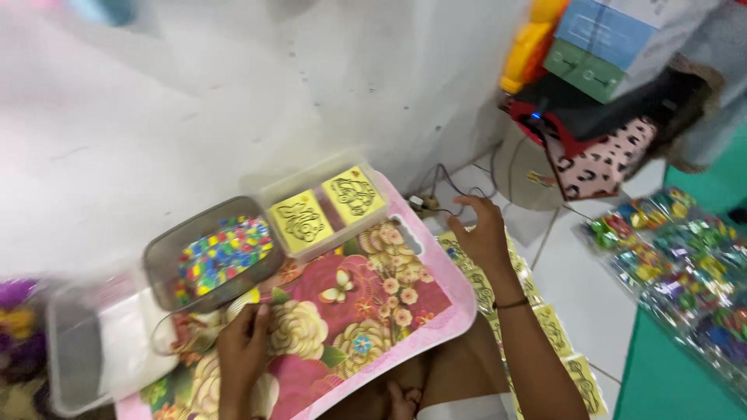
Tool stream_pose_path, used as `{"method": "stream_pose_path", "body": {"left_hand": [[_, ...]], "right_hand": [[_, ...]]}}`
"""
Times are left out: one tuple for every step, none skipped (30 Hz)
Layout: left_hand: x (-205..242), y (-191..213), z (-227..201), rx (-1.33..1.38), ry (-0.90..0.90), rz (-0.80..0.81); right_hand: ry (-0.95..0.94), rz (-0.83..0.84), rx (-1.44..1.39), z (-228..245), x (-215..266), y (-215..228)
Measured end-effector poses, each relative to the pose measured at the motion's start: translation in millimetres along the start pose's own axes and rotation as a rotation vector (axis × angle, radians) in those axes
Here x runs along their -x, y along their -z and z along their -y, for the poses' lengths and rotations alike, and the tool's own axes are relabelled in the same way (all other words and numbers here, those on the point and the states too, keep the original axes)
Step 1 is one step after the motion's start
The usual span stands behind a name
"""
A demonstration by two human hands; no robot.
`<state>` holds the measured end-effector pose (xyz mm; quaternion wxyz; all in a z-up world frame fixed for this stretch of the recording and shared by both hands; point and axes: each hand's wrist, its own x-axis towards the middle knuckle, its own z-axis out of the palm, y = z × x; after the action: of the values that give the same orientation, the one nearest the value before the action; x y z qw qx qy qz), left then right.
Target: The recorder packages small colorful plastic pieces and a yellow printed card into small plastic bags on a tray.
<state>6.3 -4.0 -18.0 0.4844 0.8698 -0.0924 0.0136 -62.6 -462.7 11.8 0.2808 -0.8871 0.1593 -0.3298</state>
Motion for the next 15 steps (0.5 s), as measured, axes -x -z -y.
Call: {"method": "stream_pose_path", "body": {"left_hand": [[0.3,-0.5,-3.1,0.0,0.008,-0.024],[0.1,-0.5,-5.4,0.015,-0.021,-0.006],[2.1,2.3,-7.4,0.026,-0.044,0.009],[0.7,3.0,-7.7,0.021,-0.03,-0.018],[0.0,3.0,-6.9,0.041,-0.034,-0.001],[-1.3,3.4,-5.6,0.062,-0.038,0.016],[0.4,4.6,-7.1,0.059,-0.02,-0.014],[1.4,6.0,-8.4,0.097,-0.048,-0.004],[-0.1,7.2,-9.2,0.137,-0.081,0.006],[2.1,9.8,-14.1,0.133,-0.068,-0.025],[2.9,12.2,-19.6,0.178,-0.055,-0.023],[3.0,14.4,-25.0,0.223,-0.043,-0.022],[2.9,13.3,-19.0,0.222,-0.033,-0.046],[2.2,11.8,-12.9,0.219,-0.077,-0.069],[1.9,9.0,-7.4,0.216,-0.12,-0.087]], "right_hand": [[0.02,0.01,-0.012,27.6,0.4,0.3],[0.102,0.007,-0.113,55.3,1.9,0.4],[0.183,0.011,-0.22,84.3,5.1,-0.3],[0.201,0.029,-0.238,104.8,9.7,-6.2],[0.248,0.114,-0.27,124.9,14.8,-12.1],[0.297,0.2,-0.301,144.9,20.5,-17.7],[0.318,0.222,-0.318,163.0,25.6,-27.3],[0.294,0.414,-0.364,181.2,31.2,-36.5],[0.272,0.605,-0.402,199.2,36.7,-45.8],[0.296,0.625,-0.414,206.9,40.6,-62.0],[0.376,0.769,-0.362,214.3,44.8,-77.6],[0.458,0.911,-0.306,221.8,49.1,-93.1],[0.479,0.926,-0.311,222.1,54.2,-112.4],[0.543,0.941,-0.256,222.3,59.2,-132.0],[0.602,0.952,-0.199,221.1,65.3,-150.0]]}}
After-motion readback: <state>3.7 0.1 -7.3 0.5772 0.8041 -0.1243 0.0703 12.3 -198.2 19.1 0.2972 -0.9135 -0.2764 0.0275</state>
